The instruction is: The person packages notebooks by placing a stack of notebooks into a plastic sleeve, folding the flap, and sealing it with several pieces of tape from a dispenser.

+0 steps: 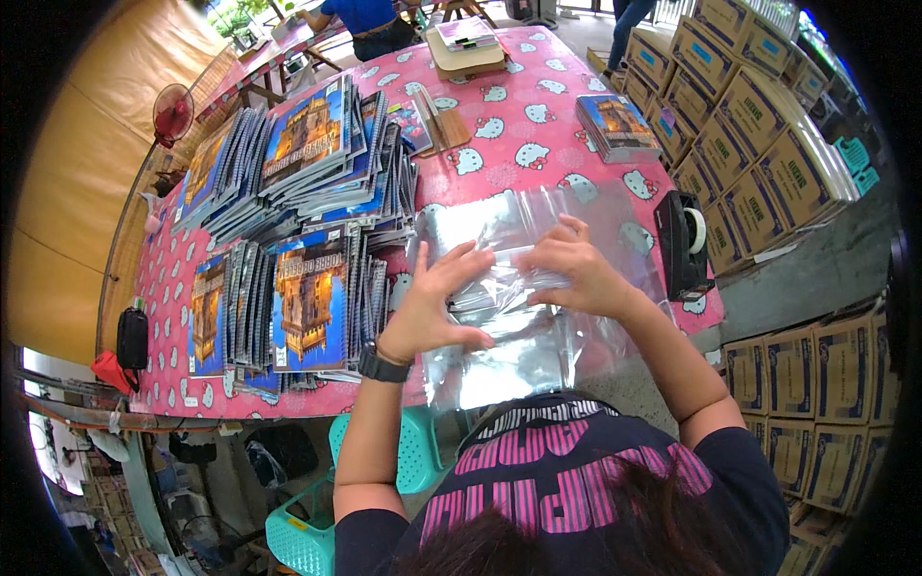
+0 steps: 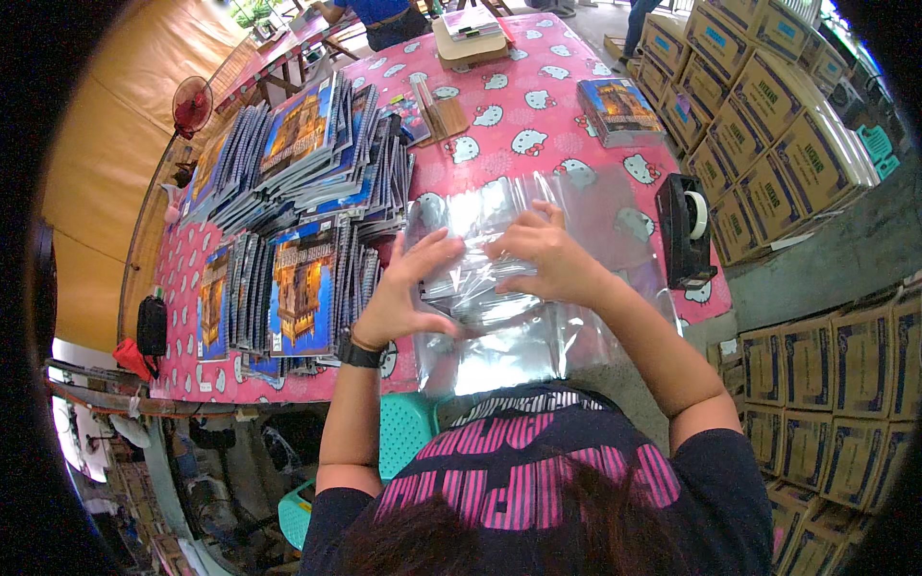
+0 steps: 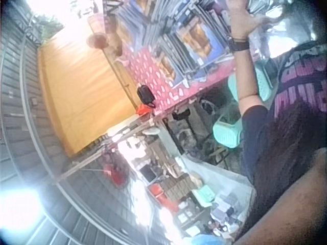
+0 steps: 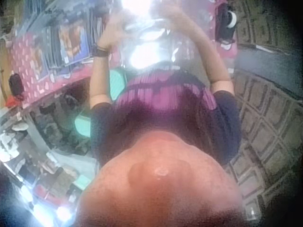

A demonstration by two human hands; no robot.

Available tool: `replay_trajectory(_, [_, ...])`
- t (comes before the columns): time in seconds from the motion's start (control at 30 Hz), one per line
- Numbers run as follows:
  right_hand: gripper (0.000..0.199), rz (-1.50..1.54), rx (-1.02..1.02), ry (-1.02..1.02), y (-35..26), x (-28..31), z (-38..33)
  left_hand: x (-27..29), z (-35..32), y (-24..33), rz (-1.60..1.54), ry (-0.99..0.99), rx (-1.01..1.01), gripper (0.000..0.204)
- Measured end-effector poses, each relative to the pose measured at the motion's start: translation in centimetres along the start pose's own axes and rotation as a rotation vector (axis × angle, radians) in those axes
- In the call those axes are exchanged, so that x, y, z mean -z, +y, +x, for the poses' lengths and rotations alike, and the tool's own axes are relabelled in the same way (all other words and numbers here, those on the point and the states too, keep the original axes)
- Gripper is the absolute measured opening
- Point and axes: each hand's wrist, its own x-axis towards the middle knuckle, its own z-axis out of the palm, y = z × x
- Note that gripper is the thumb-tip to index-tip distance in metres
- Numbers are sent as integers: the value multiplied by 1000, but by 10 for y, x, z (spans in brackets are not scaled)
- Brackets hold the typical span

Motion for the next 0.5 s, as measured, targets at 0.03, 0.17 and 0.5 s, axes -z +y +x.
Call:
replay_trajectory(0.03, [58,-104,92,5,3,-1,-2,-4,-1,0,73,23,-48,50])
replay_trajectory(0.17, [28,-91,18,193,-22,-9,3,-35,-16,-3,102,252,-56,25])
replay_trajectory(0.5, [17,-21,-134,-2,-17,-2,17,-14,5,26,310,243,300,24])
